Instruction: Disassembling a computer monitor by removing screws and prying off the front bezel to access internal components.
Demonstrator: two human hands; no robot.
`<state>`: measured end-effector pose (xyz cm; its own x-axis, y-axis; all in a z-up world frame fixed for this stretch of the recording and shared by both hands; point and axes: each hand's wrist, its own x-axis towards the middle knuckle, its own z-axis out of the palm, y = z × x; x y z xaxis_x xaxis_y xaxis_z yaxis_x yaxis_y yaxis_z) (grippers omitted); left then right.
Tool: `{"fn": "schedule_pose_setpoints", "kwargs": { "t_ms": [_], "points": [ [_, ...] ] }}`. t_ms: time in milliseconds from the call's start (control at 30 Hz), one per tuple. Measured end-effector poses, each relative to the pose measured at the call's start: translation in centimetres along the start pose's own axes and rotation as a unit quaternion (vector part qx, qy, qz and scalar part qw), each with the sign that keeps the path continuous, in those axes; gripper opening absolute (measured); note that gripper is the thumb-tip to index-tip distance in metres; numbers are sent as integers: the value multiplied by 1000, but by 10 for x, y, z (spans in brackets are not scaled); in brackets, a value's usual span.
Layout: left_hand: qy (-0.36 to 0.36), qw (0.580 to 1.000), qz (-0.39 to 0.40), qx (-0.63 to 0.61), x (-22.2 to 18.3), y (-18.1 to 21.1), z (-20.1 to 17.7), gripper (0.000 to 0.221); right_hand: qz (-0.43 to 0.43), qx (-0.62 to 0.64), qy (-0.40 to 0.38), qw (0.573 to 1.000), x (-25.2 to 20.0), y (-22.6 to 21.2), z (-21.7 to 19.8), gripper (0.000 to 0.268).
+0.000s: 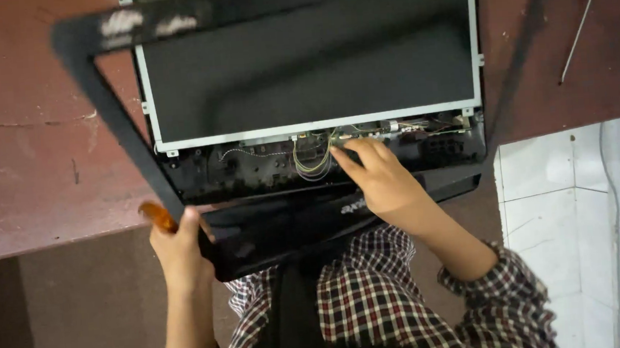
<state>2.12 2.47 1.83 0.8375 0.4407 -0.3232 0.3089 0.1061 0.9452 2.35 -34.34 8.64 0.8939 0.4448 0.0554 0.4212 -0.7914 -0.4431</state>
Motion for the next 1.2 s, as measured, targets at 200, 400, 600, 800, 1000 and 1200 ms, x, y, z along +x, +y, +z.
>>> {"fn": "schedule_pose_setpoints", "kwargs": {
  "t_ms": [200,400,600,800,1000,1200],
  "points": [
    [-45,999,-22,20,29,25,6,46,183,43,181,965,-23,5,-27,21],
    [-44,989,-135,43,15,60,35,26,389,7,346,854,-161,84,3,48],
    [-55,997,34,31,22,43,27,26,393,214,342,826,-195,70,12,43],
    [-217,918,241,228,25,122,10,17,352,120,365,854,-181,37,-47,39],
    [-78,798,366,473,70,103,47,23,300,59,393,867,-122,78,-24,33],
    [6,646,503,574,97,91,67,16,390,-2,354,850,-106,82,-18,35]
  ]
}}
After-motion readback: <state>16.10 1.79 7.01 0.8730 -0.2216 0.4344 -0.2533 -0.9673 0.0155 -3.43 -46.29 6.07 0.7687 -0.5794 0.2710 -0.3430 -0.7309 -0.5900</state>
